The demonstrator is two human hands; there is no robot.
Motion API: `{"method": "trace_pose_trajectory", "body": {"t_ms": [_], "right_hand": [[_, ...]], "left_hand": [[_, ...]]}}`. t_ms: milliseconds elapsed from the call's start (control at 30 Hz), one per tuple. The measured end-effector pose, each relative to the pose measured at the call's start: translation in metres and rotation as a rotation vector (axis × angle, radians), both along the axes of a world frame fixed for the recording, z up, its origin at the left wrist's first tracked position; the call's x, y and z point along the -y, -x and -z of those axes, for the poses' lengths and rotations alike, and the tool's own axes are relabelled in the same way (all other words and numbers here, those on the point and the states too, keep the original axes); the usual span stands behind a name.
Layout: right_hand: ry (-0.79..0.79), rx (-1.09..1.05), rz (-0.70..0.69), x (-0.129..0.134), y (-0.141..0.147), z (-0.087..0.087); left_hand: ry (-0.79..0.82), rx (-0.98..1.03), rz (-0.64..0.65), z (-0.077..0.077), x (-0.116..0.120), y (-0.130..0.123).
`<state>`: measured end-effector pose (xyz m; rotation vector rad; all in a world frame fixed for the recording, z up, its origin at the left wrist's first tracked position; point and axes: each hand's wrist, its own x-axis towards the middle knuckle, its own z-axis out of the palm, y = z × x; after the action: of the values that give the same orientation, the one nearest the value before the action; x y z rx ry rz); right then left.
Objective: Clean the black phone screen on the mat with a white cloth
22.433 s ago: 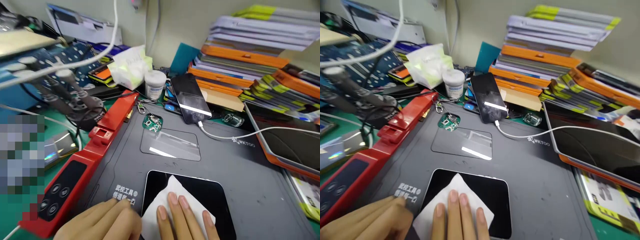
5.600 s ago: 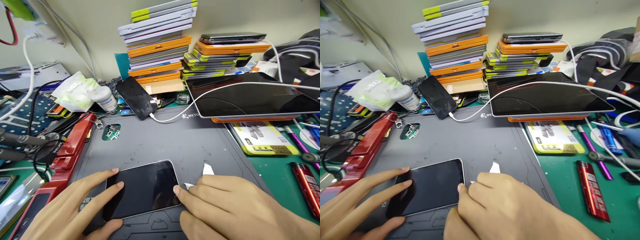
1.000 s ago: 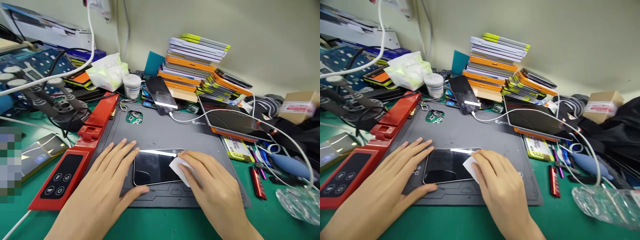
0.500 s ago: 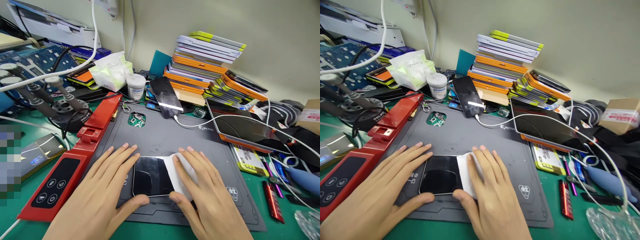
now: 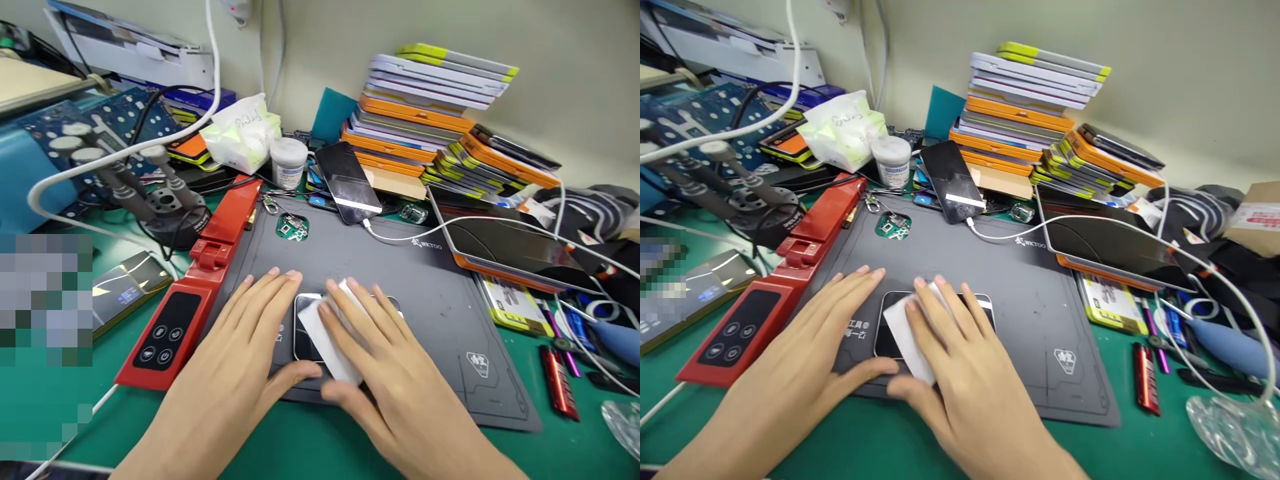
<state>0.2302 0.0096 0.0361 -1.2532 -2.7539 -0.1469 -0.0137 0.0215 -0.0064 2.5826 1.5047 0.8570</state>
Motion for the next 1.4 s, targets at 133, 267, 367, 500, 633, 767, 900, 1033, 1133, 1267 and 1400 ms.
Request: {"method": "trace_pose_trajectory", "body": {"t_ms": [133,267,367,500,633,767,900,1033,1133,1267,1400], "right_hand": [[-0.045,0.033,-0.086,0.016,0.0,0.003],[-0.009,-0.03,-0.039,-0.006,0.018,0.007],[0.022,-0.055,-0.041,-0.015,0.028,0.004],[-0.038,-0.065,-0.126,0.006,0.017,0.0],[-0.156,-0.141,-0.1,0.014,-0.022,0.003],[-0.237,-0.137,-0.028,-0.002,-0.061,0.002],[-0.226,-0.136,-0.009,-0.022,-0.082,-0.002],[-0.142,-0.194,-0.043,-0.046,-0.091,-0.001],[-0.101,-0.28,-0.037,-0.057,-0.095,0.003],[-0.075,-0.344,-0.023,-0.055,-0.097,0.009],[-0.085,-0.352,-0.045,-0.049,-0.097,0.011]], "left_hand": [[0.053,0.016,0.008,-0.003,0.002,0.001],[0.112,0.064,0.013,-0.007,0.004,0.005],[0.129,0.068,0.021,-0.007,0.005,0.007],[0.101,0.026,0.045,-0.005,0.003,0.007],[0.074,-0.004,0.04,-0.002,0.002,0.004],[0.147,0.038,-0.005,-0.004,-0.002,0.002],[0.2,0.024,-0.02,-0.013,-0.013,-0.005],[0.194,0.017,-0.019,-0.023,-0.027,-0.011],[0.298,0.026,-0.076,-0.024,-0.031,-0.014],[0.413,0.023,-0.17,-0.019,-0.031,-0.013],[0.501,0.021,-0.254,-0.019,-0.035,-0.013]]}}
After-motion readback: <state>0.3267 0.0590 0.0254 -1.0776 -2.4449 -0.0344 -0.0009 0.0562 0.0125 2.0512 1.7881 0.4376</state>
